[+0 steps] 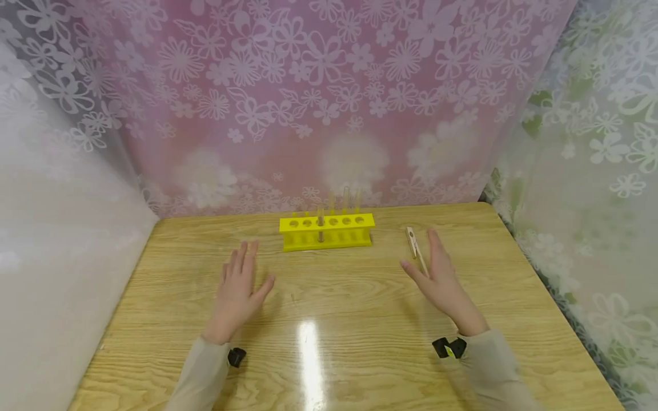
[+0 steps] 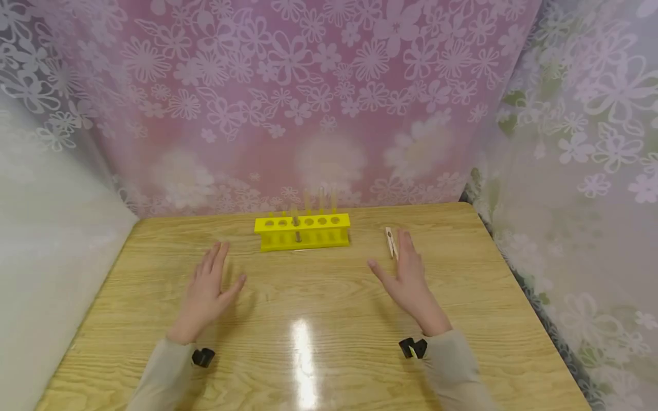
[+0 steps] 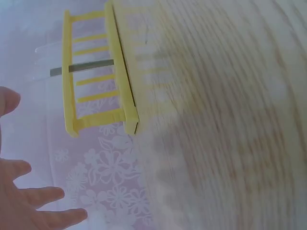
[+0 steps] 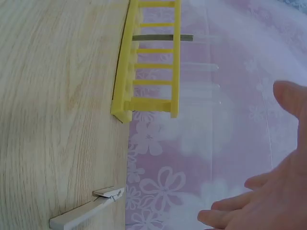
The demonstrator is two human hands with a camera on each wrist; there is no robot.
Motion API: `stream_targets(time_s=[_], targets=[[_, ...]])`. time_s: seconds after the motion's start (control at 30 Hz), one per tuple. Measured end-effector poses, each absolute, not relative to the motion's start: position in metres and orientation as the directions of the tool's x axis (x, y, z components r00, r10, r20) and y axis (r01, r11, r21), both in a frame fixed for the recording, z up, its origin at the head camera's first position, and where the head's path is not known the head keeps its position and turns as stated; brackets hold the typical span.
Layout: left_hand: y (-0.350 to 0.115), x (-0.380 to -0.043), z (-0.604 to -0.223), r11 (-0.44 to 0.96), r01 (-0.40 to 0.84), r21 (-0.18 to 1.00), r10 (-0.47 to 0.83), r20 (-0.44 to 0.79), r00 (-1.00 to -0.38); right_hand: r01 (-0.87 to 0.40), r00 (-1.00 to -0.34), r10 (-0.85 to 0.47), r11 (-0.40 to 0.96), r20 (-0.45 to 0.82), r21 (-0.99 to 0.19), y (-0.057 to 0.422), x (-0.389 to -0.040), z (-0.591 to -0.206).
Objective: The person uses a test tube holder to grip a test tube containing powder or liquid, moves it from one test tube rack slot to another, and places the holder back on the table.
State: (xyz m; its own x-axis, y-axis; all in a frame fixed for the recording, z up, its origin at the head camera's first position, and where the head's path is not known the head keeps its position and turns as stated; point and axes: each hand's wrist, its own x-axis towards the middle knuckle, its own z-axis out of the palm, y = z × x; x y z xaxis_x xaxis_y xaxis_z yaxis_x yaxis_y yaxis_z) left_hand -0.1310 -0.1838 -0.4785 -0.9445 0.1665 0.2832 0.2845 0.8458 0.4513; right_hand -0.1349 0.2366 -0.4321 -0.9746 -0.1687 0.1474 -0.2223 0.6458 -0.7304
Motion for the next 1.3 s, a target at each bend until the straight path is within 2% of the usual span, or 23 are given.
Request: stream_targets(time_s=[0.23,0.53,0.67,0.83,1.0,1.3], targets=[[-0.190,-0.142,-0.486,0.718,0.343,0.605,0.128,0.370,-0.920,-0.112,-0.994,-0.064,0.589,0.092,-0.800,0.243,-0.143,-0.430],[-0.193,-0.155,-0.498,0.517,0.264,0.814,0.054,0.278,-0.959,0.030,-0.996,0.089,0.437,0.010,-0.899,0.253,-0.160,-0.449],[-0.189,-0.166,-0.509,0.435,0.274,0.858,0.029,0.291,-0.956,0.082,-0.980,0.199,0.354,-0.010,-0.932,0.254,-0.169,-0.464],[-0.172,-0.172,-0.496,0.298,0.278,0.913,-0.015,0.296,-0.955,0.092,-0.951,0.310,0.238,-0.014,-0.967,0.252,-0.182,-0.488],[-0.162,-0.181,-0.497,0.183,0.237,0.954,-0.040,0.249,-0.968,0.100,-0.935,0.354,0.212,-0.019,-0.972,0.252,-0.190,-0.505],[-0.158,-0.201,-0.519,0.076,0.207,0.975,-0.050,0.211,-0.976,0.100,-0.919,0.390,0.103,-0.053,-0.990,0.248,-0.203,-0.525]])
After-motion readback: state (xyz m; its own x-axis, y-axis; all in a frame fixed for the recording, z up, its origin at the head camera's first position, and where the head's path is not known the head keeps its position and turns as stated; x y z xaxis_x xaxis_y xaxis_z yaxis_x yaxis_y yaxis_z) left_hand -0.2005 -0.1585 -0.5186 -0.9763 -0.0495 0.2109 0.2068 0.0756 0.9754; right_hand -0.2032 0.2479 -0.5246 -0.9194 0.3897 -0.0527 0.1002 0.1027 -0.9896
